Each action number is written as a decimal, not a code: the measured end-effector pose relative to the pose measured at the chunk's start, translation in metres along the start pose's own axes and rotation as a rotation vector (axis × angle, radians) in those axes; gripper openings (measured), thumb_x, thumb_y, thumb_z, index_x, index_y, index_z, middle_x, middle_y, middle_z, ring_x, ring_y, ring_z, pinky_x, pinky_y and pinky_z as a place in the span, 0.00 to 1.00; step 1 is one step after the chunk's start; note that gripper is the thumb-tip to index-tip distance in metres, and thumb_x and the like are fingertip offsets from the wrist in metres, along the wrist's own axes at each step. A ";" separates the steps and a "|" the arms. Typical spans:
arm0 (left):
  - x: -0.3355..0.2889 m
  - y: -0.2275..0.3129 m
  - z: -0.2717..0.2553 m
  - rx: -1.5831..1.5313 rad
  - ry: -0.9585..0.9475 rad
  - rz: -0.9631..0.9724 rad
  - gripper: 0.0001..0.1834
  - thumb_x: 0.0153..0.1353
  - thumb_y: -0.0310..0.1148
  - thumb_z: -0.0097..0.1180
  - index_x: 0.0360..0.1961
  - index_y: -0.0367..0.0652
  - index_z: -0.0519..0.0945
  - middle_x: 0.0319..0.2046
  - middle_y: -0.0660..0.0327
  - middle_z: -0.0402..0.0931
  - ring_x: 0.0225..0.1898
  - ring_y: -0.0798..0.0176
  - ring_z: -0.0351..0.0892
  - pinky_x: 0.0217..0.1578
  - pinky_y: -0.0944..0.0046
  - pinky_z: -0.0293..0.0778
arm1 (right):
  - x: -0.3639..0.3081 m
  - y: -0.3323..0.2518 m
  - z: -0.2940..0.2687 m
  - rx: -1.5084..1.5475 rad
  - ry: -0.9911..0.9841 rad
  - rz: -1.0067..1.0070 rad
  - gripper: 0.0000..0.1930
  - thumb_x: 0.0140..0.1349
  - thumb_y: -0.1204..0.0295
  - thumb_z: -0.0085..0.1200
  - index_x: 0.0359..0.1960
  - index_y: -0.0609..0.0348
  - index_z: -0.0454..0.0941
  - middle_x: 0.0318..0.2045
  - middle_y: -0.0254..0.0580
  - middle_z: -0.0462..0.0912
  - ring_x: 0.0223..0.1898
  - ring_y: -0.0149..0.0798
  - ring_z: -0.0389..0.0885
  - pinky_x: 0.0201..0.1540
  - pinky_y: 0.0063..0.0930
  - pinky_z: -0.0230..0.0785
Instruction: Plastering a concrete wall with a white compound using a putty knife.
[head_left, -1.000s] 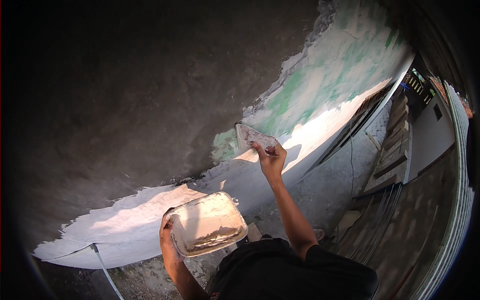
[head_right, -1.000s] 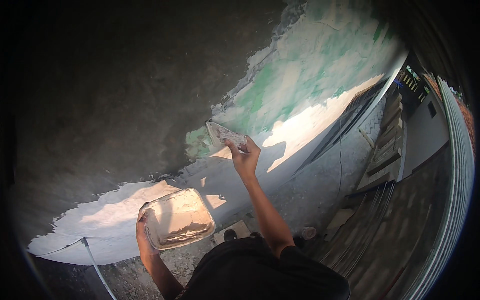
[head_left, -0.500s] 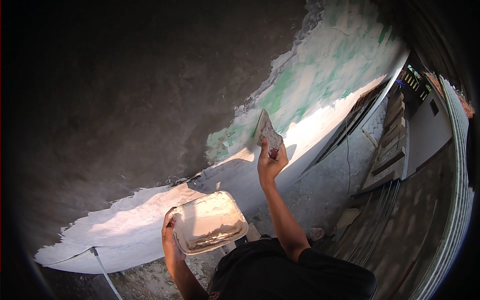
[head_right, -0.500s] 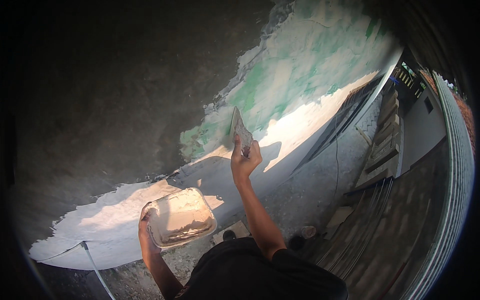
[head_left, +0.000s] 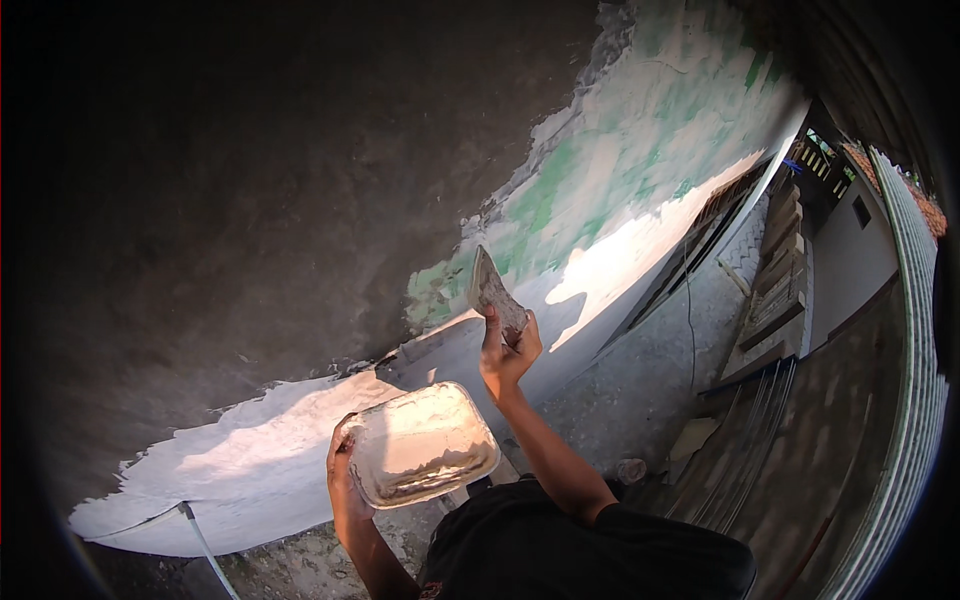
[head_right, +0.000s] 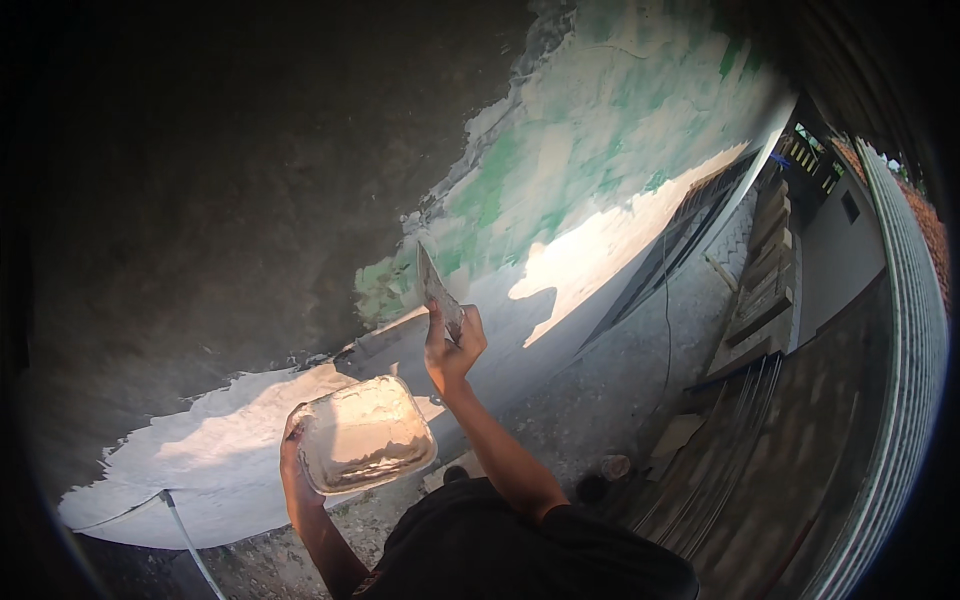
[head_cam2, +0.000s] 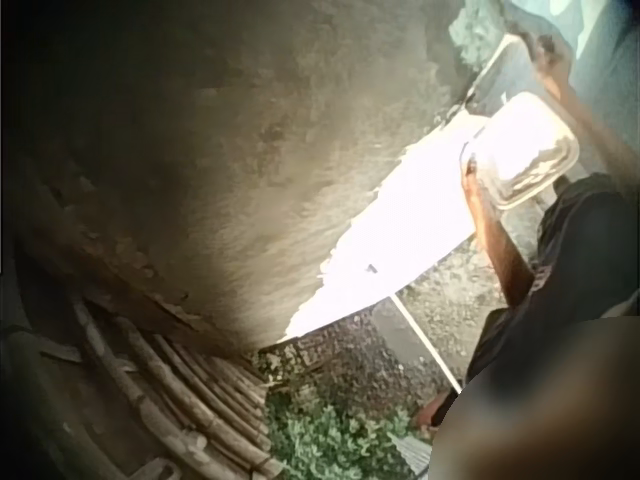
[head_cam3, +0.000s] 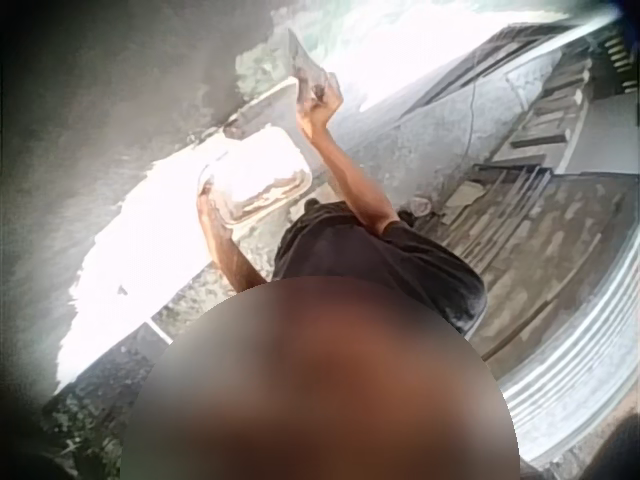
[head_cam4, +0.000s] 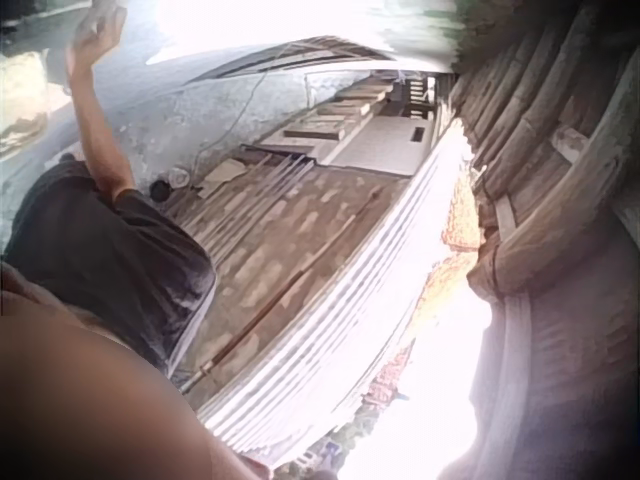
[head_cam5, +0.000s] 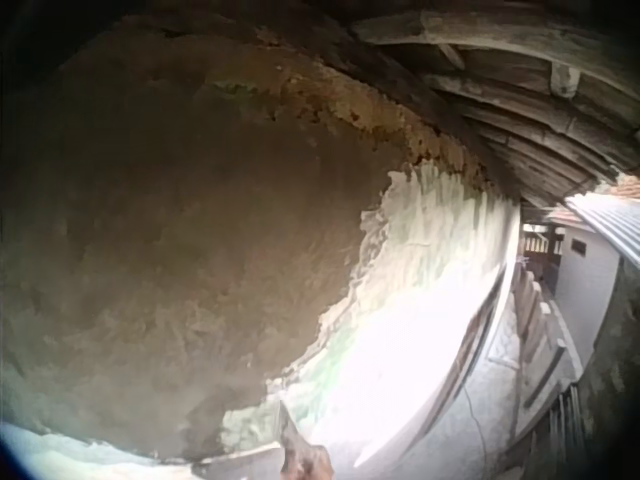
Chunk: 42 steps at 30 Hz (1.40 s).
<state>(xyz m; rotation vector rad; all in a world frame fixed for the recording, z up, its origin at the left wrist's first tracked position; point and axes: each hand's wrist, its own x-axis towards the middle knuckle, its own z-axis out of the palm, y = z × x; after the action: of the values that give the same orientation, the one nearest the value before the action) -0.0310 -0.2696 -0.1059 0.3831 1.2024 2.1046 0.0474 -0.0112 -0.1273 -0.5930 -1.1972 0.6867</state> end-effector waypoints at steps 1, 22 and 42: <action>-0.001 -0.002 0.000 0.002 0.022 -0.017 0.25 0.64 0.35 0.48 0.61 0.37 0.68 0.55 0.55 0.72 0.55 0.58 0.73 0.56 0.61 0.69 | 0.009 0.004 -0.005 0.001 -0.005 -0.002 0.07 0.60 0.74 0.62 0.30 0.63 0.77 0.22 0.37 0.72 0.20 0.30 0.69 0.24 0.22 0.60; -0.006 -0.007 -0.007 -0.036 0.088 -0.033 0.23 0.63 0.34 0.47 0.59 0.39 0.71 0.51 0.58 0.74 0.52 0.61 0.74 0.53 0.61 0.71 | 0.018 -0.012 -0.016 0.030 -0.029 0.094 0.07 0.67 0.77 0.52 0.33 0.70 0.76 0.33 0.39 0.70 0.29 0.31 0.68 0.28 0.26 0.61; -0.012 -0.001 -0.032 -0.051 0.164 -0.040 0.23 0.65 0.33 0.46 0.60 0.37 0.70 0.53 0.58 0.74 0.53 0.61 0.74 0.55 0.63 0.69 | 0.034 -0.048 0.001 -0.115 -0.114 -0.031 0.09 0.69 0.72 0.52 0.32 0.66 0.77 0.33 0.33 0.65 0.28 0.28 0.63 0.29 0.23 0.58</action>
<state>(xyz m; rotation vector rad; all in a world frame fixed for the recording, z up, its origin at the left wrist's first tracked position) -0.0394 -0.2982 -0.1225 0.1644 1.2359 2.1610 0.0621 -0.0173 -0.0703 -0.6364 -1.3567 0.6353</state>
